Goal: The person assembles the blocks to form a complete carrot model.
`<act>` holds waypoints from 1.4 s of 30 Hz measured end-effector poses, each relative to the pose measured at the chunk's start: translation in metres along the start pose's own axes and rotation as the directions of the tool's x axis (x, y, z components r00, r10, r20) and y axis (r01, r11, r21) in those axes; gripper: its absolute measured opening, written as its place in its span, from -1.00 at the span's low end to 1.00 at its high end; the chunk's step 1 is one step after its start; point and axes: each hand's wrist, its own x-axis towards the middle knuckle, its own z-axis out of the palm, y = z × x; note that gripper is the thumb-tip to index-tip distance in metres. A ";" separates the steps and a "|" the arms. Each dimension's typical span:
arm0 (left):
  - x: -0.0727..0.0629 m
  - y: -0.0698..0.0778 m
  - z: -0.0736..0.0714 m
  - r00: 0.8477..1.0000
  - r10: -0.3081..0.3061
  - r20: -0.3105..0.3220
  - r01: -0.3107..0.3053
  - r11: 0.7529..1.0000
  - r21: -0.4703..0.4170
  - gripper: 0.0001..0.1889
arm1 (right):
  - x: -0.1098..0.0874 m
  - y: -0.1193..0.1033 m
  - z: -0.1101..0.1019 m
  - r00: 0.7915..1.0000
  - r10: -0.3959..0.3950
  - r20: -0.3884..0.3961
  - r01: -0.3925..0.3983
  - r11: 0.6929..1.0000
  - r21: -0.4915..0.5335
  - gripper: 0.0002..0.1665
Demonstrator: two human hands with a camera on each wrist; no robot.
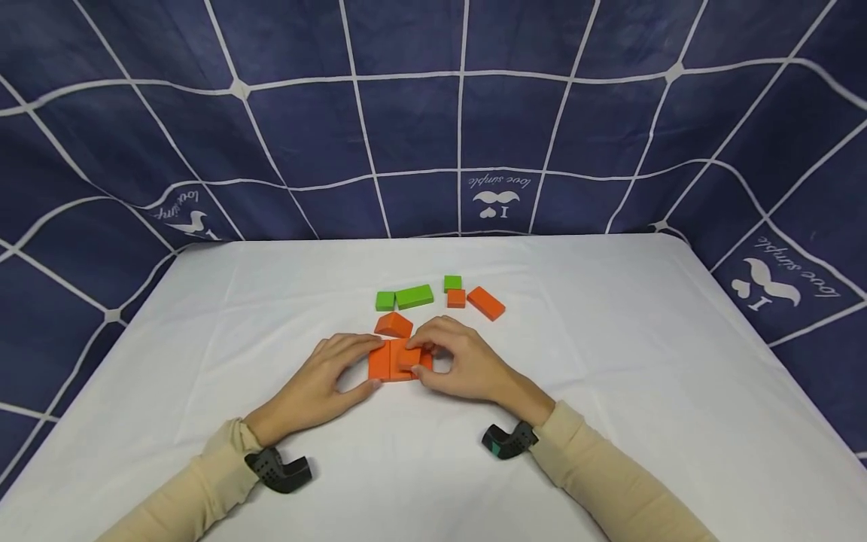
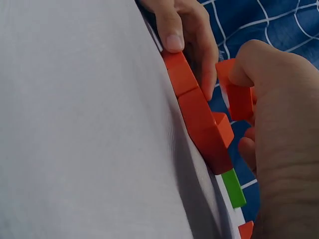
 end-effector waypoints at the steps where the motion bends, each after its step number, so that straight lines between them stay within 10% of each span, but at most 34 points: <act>1: 0.000 0.000 0.000 1.000 -0.002 0.001 0.002 1.000 -0.002 -0.43 | 0.000 -0.001 0.001 1.000 -0.008 0.009 0.008 1.000 0.004 -0.61; 42: -0.001 -0.001 -0.001 1.000 0.010 -0.001 -0.010 1.000 0.009 -0.43 | -0.001 -0.013 0.011 0.971 -0.121 0.205 0.132 0.990 -0.040 -0.75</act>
